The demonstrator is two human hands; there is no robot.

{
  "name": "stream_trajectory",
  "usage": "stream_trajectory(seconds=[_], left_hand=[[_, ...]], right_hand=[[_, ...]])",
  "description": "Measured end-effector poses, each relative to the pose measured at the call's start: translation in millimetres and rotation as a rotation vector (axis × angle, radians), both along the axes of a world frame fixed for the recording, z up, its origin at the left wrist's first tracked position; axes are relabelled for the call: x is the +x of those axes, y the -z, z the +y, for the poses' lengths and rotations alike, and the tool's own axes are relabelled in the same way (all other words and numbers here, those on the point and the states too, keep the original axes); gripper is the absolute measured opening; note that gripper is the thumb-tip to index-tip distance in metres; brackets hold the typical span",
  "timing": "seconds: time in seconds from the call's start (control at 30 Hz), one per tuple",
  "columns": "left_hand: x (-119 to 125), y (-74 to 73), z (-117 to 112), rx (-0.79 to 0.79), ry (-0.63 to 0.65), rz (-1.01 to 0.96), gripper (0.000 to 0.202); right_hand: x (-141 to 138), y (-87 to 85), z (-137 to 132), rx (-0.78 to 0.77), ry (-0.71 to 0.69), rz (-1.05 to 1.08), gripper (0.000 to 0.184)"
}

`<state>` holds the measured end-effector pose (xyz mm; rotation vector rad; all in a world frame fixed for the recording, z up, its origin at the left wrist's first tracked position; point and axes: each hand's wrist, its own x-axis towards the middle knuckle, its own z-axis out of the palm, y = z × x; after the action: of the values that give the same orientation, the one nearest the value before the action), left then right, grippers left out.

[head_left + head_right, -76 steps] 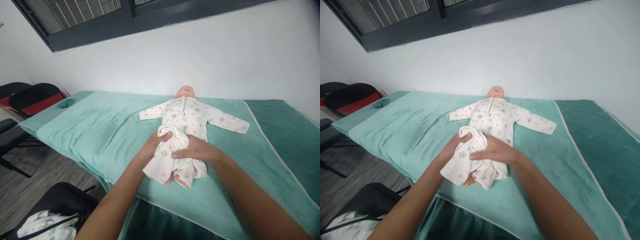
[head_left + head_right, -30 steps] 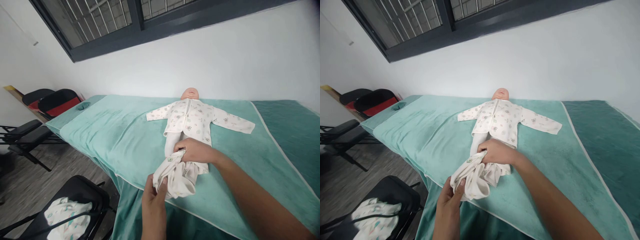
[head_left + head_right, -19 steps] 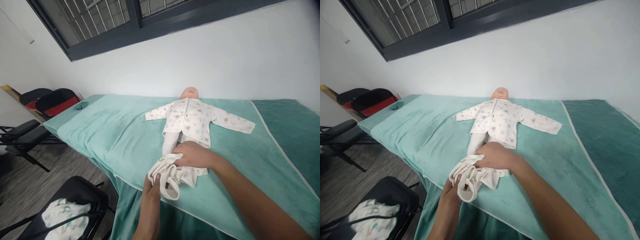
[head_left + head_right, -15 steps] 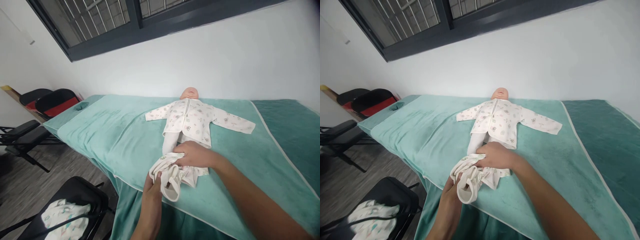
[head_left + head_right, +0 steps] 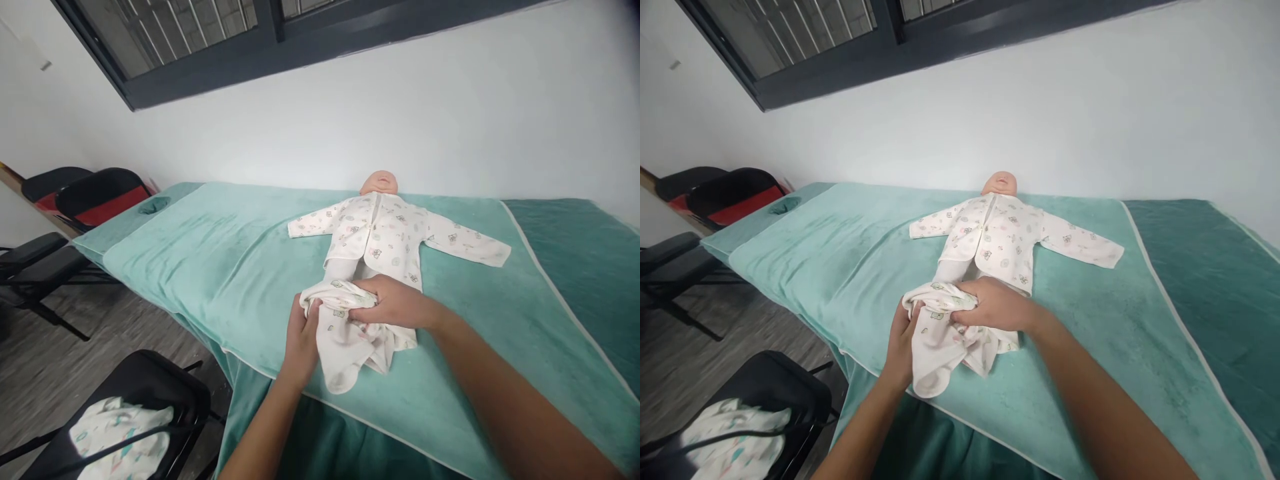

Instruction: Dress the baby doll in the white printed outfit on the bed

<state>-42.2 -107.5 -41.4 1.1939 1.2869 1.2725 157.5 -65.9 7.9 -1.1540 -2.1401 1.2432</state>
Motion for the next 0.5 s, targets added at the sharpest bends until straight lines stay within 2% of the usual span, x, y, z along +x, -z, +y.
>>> stream_trajectory(seconds=[0.2, 0.37, 0.5], left_hand=[[-8.0, 4.1, 41.6, 0.125, 0.072, 0.221, 0.029], [-6.7, 0.2, 66.7, 0.117, 0.085, 0.312, 0.028], [-5.1, 0.4, 81.0, 0.105, 0.072, 0.458, 0.030]], right_hand=[[-3.7, 4.2, 2.7, 0.032, 0.113, -0.022, 0.011], [-7.1, 3.8, 4.5, 0.069, 0.225, -0.003, 0.011], [-10.0, 1.6, 4.1, 0.059, 0.283, 0.080, 0.016]])
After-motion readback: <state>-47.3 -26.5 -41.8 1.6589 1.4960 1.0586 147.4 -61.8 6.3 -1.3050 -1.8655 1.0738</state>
